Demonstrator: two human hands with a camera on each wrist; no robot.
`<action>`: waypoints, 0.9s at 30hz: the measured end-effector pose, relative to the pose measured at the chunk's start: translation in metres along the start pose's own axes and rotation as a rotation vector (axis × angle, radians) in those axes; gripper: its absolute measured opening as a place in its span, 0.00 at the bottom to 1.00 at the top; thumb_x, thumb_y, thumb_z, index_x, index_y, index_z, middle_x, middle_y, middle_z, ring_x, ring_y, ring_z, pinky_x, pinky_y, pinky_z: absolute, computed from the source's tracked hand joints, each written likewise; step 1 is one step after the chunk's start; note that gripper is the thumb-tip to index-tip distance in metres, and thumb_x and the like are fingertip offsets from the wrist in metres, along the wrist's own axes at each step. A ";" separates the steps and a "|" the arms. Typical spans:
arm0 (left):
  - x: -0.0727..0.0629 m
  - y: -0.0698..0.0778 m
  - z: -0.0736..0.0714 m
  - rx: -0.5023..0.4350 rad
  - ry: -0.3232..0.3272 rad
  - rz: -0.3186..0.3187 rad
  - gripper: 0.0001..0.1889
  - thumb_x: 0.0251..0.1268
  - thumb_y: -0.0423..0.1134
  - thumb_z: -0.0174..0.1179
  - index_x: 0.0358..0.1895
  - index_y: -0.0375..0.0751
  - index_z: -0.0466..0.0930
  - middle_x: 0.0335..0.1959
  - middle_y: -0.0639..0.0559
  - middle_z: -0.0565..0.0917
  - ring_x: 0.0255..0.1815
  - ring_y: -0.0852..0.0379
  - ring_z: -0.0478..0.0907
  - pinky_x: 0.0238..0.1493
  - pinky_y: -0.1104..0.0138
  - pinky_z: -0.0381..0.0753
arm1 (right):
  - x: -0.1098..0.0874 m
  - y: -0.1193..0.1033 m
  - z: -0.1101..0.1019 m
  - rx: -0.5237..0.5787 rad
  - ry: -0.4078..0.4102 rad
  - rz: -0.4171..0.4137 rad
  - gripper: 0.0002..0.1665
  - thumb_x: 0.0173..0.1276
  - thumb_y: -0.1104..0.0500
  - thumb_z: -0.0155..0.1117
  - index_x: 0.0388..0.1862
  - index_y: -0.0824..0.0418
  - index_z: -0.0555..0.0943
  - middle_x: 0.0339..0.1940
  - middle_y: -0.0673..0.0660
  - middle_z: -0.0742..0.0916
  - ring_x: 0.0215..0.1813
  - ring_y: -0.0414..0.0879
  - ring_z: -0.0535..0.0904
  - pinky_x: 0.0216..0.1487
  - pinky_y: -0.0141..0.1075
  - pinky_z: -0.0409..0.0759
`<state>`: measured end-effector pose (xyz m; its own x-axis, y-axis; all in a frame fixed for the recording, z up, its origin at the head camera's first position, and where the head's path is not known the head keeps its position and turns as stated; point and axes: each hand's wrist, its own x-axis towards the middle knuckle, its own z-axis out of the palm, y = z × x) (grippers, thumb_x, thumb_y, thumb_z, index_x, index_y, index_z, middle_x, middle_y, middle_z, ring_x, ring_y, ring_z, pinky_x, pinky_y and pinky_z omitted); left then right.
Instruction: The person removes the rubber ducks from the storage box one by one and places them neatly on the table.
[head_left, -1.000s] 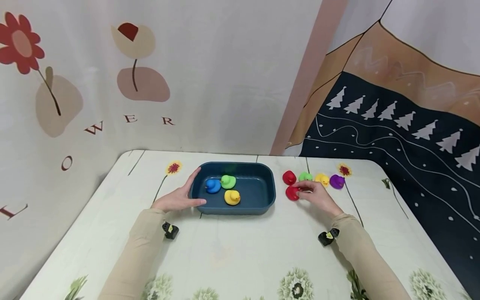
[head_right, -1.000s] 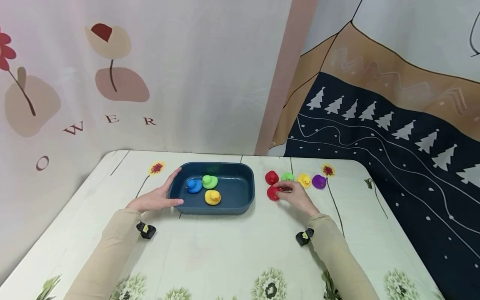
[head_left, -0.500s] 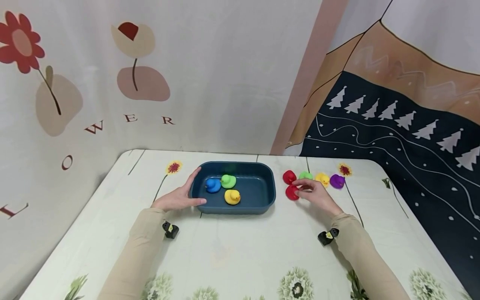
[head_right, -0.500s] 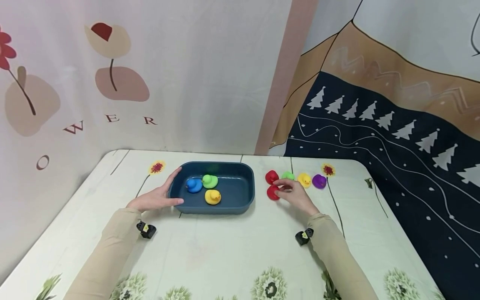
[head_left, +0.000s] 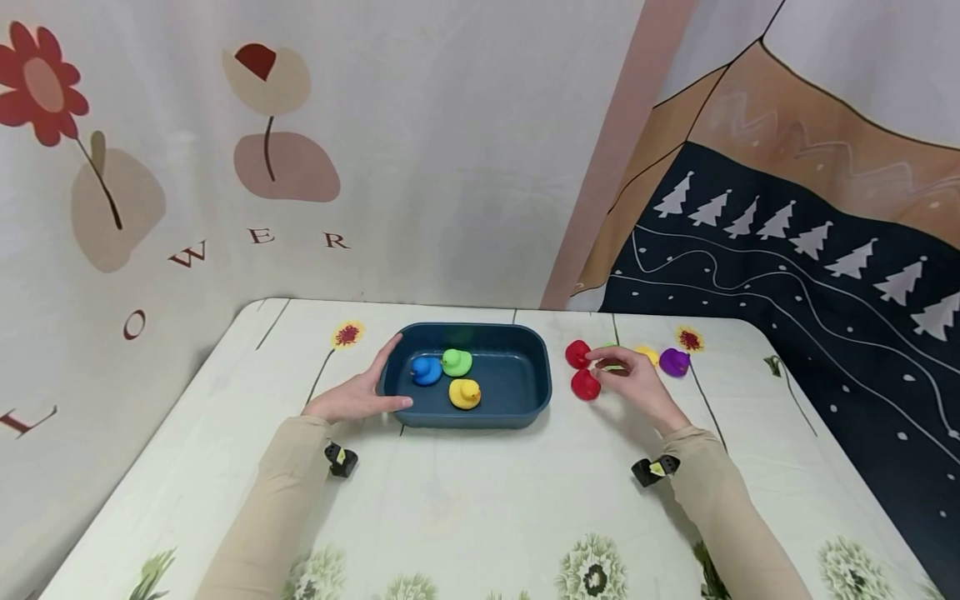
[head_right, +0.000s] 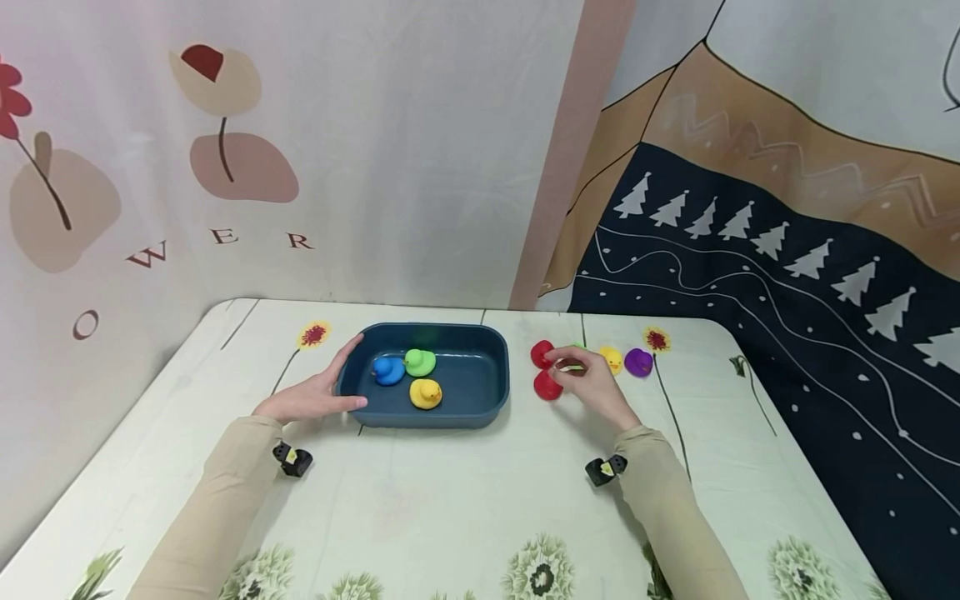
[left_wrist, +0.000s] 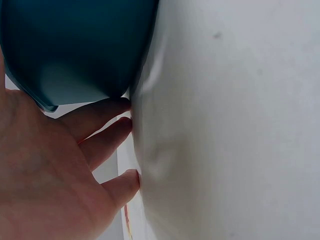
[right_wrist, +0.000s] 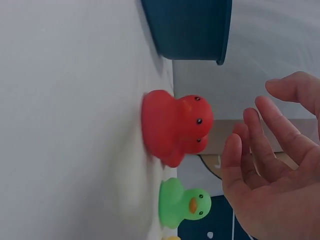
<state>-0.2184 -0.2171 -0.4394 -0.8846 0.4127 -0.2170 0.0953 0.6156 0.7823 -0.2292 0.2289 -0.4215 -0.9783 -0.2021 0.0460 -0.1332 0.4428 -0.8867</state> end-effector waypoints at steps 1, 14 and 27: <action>0.000 0.000 0.000 -0.001 0.000 -0.001 0.55 0.64 0.52 0.63 0.77 0.59 0.23 0.76 0.32 0.37 0.70 0.24 0.49 0.61 0.32 0.54 | 0.000 -0.001 0.000 0.003 0.003 -0.003 0.17 0.69 0.62 0.62 0.55 0.67 0.80 0.55 0.64 0.81 0.55 0.54 0.74 0.51 0.27 0.74; 0.000 0.000 0.001 -0.024 -0.003 0.007 0.55 0.64 0.51 0.63 0.77 0.59 0.23 0.77 0.35 0.34 0.71 0.25 0.45 0.62 0.31 0.52 | -0.001 -0.011 0.011 0.063 -0.002 -0.024 0.17 0.67 0.65 0.63 0.54 0.69 0.79 0.54 0.66 0.80 0.55 0.58 0.75 0.49 0.26 0.75; 0.001 -0.001 0.001 -0.008 0.001 -0.004 0.55 0.64 0.52 0.63 0.77 0.59 0.23 0.77 0.33 0.36 0.71 0.24 0.47 0.62 0.32 0.53 | -0.001 -0.020 0.027 0.120 -0.035 -0.068 0.16 0.67 0.66 0.63 0.52 0.70 0.79 0.52 0.67 0.81 0.53 0.62 0.77 0.49 0.27 0.77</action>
<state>-0.2188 -0.2169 -0.4407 -0.8854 0.4095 -0.2200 0.0878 0.6120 0.7860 -0.2217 0.1967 -0.4166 -0.9613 -0.2593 0.0933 -0.1767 0.3203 -0.9307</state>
